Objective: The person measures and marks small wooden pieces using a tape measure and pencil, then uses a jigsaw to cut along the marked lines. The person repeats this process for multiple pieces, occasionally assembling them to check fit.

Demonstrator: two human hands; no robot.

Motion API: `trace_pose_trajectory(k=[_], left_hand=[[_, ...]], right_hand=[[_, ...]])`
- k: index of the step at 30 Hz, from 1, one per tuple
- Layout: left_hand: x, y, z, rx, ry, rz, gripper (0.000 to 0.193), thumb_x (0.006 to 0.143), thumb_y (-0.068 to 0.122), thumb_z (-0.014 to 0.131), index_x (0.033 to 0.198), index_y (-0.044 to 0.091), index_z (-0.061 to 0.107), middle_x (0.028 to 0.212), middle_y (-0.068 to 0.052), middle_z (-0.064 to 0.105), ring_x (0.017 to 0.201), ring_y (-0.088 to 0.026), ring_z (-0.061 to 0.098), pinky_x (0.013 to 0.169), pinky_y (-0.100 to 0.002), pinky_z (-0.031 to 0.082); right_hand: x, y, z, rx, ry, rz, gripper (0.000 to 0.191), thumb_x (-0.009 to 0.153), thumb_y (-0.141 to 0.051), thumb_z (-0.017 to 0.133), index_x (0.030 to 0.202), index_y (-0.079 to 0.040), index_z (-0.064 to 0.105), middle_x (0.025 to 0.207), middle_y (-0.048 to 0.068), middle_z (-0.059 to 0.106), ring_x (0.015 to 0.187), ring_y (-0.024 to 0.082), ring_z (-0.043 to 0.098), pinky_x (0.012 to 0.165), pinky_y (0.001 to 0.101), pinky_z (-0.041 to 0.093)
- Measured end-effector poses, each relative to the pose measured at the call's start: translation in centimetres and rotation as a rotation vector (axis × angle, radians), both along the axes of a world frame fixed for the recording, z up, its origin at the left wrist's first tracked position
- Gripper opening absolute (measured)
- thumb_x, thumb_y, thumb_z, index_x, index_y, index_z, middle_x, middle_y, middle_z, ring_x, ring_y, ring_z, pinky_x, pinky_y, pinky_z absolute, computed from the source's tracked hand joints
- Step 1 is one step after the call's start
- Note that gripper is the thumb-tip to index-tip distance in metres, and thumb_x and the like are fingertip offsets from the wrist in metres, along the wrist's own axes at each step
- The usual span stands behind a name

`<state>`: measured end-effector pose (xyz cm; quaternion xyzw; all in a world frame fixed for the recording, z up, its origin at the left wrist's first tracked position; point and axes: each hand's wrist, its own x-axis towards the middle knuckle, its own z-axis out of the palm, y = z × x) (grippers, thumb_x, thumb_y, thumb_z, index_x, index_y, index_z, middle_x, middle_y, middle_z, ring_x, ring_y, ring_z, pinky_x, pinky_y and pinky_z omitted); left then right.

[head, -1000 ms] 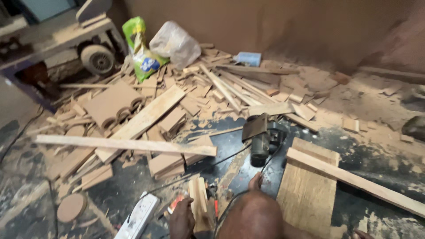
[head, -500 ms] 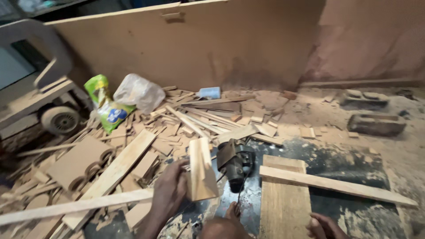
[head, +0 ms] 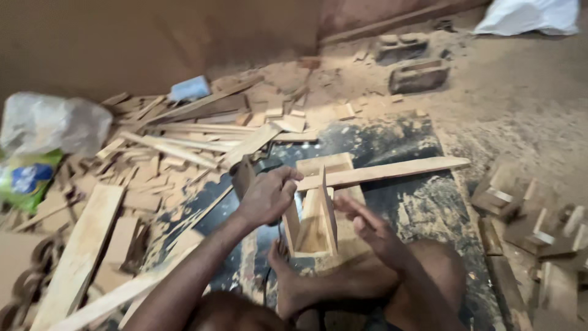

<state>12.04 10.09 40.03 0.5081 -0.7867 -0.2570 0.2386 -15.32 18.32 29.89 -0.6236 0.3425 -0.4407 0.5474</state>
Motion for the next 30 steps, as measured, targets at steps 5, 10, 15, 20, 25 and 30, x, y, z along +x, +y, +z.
trace_pose_trajectory(k=[5,10,15,20,25,30], left_hand=[[-2.7,-2.4,-1.4,0.047,-0.076,-0.015,0.040,0.096,0.031,0.046,0.105,0.005,0.075,0.105,-0.020,0.074,0.100,-0.038,0.071,0.094,-0.047,0.050],[-4.2,-5.1,-2.8,0.304,-0.089,-0.036,0.047,0.096,0.036,0.042,0.103,0.005,0.077,0.090,-0.021,0.079,0.077,-0.030,0.078,0.085,-0.041,0.059],[-3.5,-5.9,-5.4,0.636,0.081,0.024,0.071,0.093,0.063,0.045,0.130,0.004,0.056,0.107,-0.024,0.071,0.083,-0.029,0.076,0.071,-0.048,0.067],[0.3,-7.1,-8.5,0.427,-0.065,-0.037,0.079,0.093,0.070,0.046,0.138,0.005,0.057,0.121,-0.022,0.068,0.089,-0.028,0.076,0.075,-0.039,0.060],[6.4,-6.1,-13.5,0.476,-0.088,-0.067,0.055,0.096,0.056,0.053,0.103,0.004,0.068,0.077,-0.012,0.067,0.070,-0.027,0.072,0.068,-0.043,0.056],[9.3,-2.7,-20.0,0.483,-0.055,-0.092,0.051,0.101,0.048,0.058,0.094,-0.001,0.071,0.073,-0.013,0.065,0.070,-0.023,0.064,0.063,-0.040,0.051]], right_hand=[[0.4,-0.5,0.5,0.063,0.076,-0.066,0.071,0.099,-0.038,0.060,0.158,-0.004,0.037,0.155,0.015,0.051,0.140,0.026,0.052,0.114,0.0399,0.043],[0.7,-1.1,-1.8,0.128,0.053,-0.137,0.074,0.094,-0.029,0.069,0.158,-0.005,0.039,0.152,0.014,0.054,0.133,0.024,0.056,0.107,0.0366,0.047],[-0.4,-1.9,-6.0,0.232,0.060,-0.262,0.071,0.091,-0.022,0.072,0.155,-0.007,0.044,0.141,0.011,0.063,0.124,0.018,0.063,0.101,0.0321,0.054],[-3.5,-3.0,-11.0,0.263,0.086,-0.369,0.060,0.097,-0.022,0.068,0.153,-0.009,0.052,0.116,0.007,0.072,0.100,0.011,0.066,0.087,0.0279,0.056],[-5.3,-3.7,-15.6,0.299,0.157,-0.425,0.057,0.097,-0.023,0.070,0.150,-0.010,0.056,0.106,0.001,0.072,0.088,0.006,0.063,0.077,0.0239,0.056],[-4.9,-3.7,-17.3,0.309,0.188,-0.400,0.061,0.095,-0.027,0.072,0.151,-0.012,0.055,0.101,-0.001,0.070,0.080,0.005,0.059,0.071,0.0214,0.053]])
